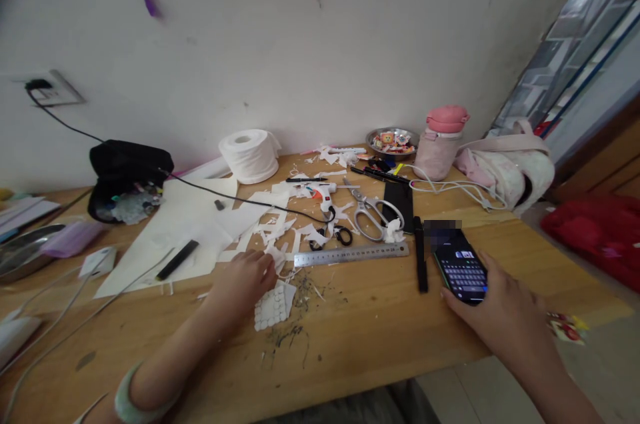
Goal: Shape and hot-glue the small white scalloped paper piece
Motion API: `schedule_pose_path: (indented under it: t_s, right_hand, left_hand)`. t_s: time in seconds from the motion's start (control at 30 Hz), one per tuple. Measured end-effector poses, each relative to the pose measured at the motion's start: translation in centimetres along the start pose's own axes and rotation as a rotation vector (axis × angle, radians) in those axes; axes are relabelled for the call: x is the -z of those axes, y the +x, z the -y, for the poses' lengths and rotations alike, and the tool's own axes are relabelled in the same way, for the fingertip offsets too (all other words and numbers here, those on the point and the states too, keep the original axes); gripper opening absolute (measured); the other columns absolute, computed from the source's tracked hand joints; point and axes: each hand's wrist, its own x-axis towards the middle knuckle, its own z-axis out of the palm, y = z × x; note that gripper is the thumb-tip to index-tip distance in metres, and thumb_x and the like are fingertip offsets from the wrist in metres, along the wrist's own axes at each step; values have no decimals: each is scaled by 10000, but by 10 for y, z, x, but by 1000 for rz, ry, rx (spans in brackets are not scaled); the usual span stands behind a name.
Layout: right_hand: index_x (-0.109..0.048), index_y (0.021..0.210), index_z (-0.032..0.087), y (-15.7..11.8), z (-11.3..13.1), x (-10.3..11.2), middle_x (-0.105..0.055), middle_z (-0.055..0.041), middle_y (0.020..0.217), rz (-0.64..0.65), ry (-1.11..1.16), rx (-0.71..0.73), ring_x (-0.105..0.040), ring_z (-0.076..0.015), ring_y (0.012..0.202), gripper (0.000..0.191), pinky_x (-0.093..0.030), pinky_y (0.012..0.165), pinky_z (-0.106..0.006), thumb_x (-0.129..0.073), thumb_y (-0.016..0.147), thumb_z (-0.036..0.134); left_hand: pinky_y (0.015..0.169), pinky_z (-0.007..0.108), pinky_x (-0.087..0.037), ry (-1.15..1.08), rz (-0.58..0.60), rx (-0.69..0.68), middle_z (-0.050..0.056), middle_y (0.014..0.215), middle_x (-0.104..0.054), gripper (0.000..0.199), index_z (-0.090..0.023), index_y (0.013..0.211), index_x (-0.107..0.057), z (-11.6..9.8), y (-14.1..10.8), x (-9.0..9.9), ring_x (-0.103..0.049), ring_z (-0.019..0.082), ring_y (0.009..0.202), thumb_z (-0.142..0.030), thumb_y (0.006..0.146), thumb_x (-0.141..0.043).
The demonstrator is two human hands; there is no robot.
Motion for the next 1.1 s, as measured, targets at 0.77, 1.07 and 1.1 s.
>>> schedule_pose_path:
  t_s: [0.77, 1.07, 1.1]
  right_hand:
    - [-637, 712, 185, -1, -18, -1, -702, -91, 678, -576, 135, 259, -646, -242, 669, 286, -468, 716, -382, -404, 842, 286]
    - [-607, 682, 196, -5, -20, -8, -642, -83, 665, -558, 416, 148, -626, -244, 728, 215, -513, 745, -382, -449, 817, 250]
    - [-602, 680, 201, -5, -20, -7, -642, -82, 672, -544, 433, 134, -625, -245, 742, 215, -510, 766, -388, -444, 816, 251]
  left_hand:
    - [749, 342, -438, -20, -12, 2, 104, 775, -623, 246, -132, 798, -626, 3, 1, -2, -593, 246, 844, -138, 854, -387]
    - [713, 283, -428, -226, -7, 65, 76, 923, -626, 194, -155, 907, -592, 16, 3, -3, -590, 193, 848, -141, 872, -402]
    - [717, 278, -426, -269, -21, 79, 70, 936, -625, 216, -164, 909, -591, 19, 4, -4, -589, 185, 852, -143, 884, -378]
